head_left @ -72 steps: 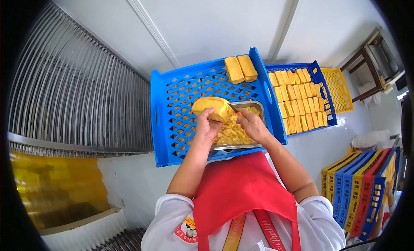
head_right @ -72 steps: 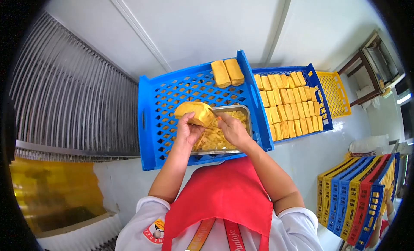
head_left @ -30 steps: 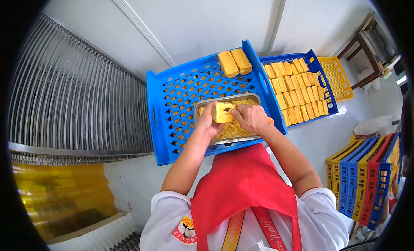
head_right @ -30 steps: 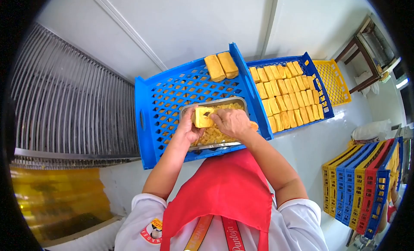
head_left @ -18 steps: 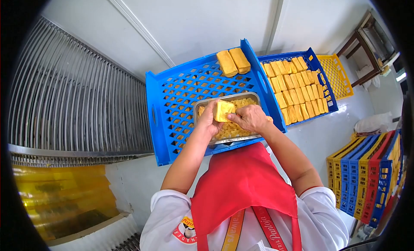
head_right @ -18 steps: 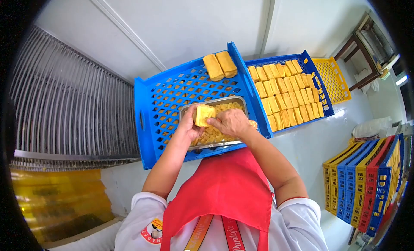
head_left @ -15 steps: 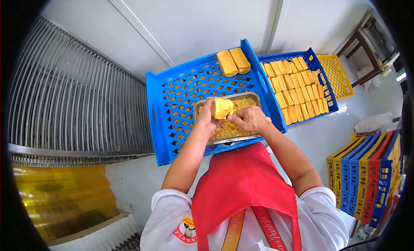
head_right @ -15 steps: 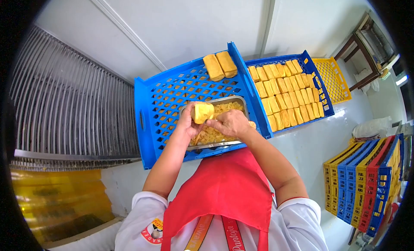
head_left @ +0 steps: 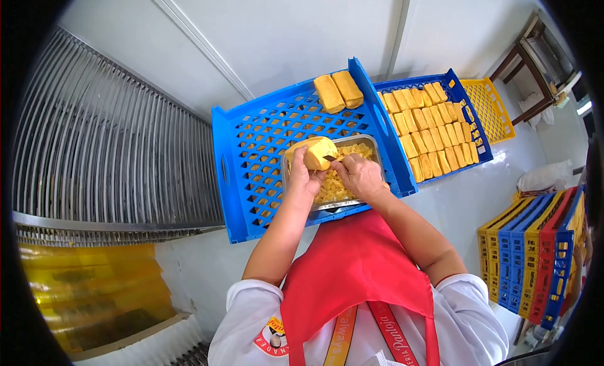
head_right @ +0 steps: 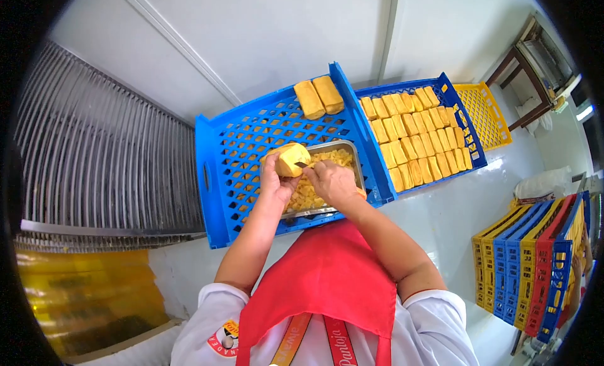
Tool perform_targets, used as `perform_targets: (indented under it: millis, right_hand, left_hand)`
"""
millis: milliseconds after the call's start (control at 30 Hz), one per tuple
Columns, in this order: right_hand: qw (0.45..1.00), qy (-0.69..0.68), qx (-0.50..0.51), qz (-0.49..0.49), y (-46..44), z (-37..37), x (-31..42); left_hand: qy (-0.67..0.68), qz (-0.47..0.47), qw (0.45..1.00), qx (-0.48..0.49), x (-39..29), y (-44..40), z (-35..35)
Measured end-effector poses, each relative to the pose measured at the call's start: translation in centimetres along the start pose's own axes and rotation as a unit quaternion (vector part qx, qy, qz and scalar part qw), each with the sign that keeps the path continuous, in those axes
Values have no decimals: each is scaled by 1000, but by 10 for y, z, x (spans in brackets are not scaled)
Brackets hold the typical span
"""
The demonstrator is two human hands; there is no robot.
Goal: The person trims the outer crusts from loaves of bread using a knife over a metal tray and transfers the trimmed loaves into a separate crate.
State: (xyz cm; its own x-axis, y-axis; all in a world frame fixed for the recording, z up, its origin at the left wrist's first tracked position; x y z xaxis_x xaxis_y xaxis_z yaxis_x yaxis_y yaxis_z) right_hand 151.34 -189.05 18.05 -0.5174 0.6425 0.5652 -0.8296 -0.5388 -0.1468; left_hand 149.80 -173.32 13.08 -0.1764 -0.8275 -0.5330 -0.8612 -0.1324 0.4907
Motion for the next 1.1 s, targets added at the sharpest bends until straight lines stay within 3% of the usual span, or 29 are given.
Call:
perform_targets:
  millis: [100,167,400,467,500,567,600,667,700,733,800,867,933,1000,1100]
  right_hand:
    - [999,20,-4,-33,3,-17,-11]
    - [994,5,0,-112,5,-25,-21]
    - [988,-35,85,-126,14,-25,-12]
    - [973,-57,124,-186,16,-27,-27]
    - [973,-57,125,-184,17,-26,-34]
    - [959,-51,190,-203,18,-27,-53]
    - [959,-50,191,-202,18,-29,-62]
    - [957,-82,188,-207,13,-32,-71]
    - [958,-101,177,-203,11,-31,-76]
    - [958,-100,177,-204,8,-24,-72]
    - [960,-187,130,-164,1,-7,-57]
    - [966,-175,131,-136,-2,1,-42]
    - [971,-165,133,-106,-6,8,-24]
    - [990,-58,123,-26,-6,14,-5]
    - [995,-49,90,14,-6,14,1]
  left_hand:
    - [28,-17,998,-47,6,6,3]
    - [54,-31,997,-48,7,4,11]
    - [39,-13,997,-72,12,6,23]
    - [-89,-109,990,-10,-2,7,23]
    - [-88,-110,990,-11,-5,6,27]
    - [-304,-231,922,-68,-22,4,36]
    - [-302,-232,922,-70,-26,3,43]
    - [-529,-276,802,-6,-36,6,35]
    - [-573,-346,742,30,-37,11,29]
    - [-573,-345,743,32,-39,12,29]
    - [-640,-364,671,88,-38,15,20]
    - [-651,-376,652,100,-38,19,14]
    - [-675,-416,599,112,-36,24,7]
    - [-680,-417,592,117,-34,26,5]
    - [-689,-424,573,128,-33,27,2]
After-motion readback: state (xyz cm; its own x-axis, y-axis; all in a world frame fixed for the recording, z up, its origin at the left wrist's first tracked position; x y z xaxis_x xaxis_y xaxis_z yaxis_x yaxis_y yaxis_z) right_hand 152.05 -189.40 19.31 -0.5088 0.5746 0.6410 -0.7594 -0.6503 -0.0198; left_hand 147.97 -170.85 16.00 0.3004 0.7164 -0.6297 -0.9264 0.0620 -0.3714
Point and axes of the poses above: each hand's wrist, its own y-axis away from the middle knuckle, its own z-axis out of the back of the hand, x = y × z, the point moved 4 cm from there along -y, towards the middle knuckle, and after that the axes turned 11 degrees about x, right-handed, at the moved point
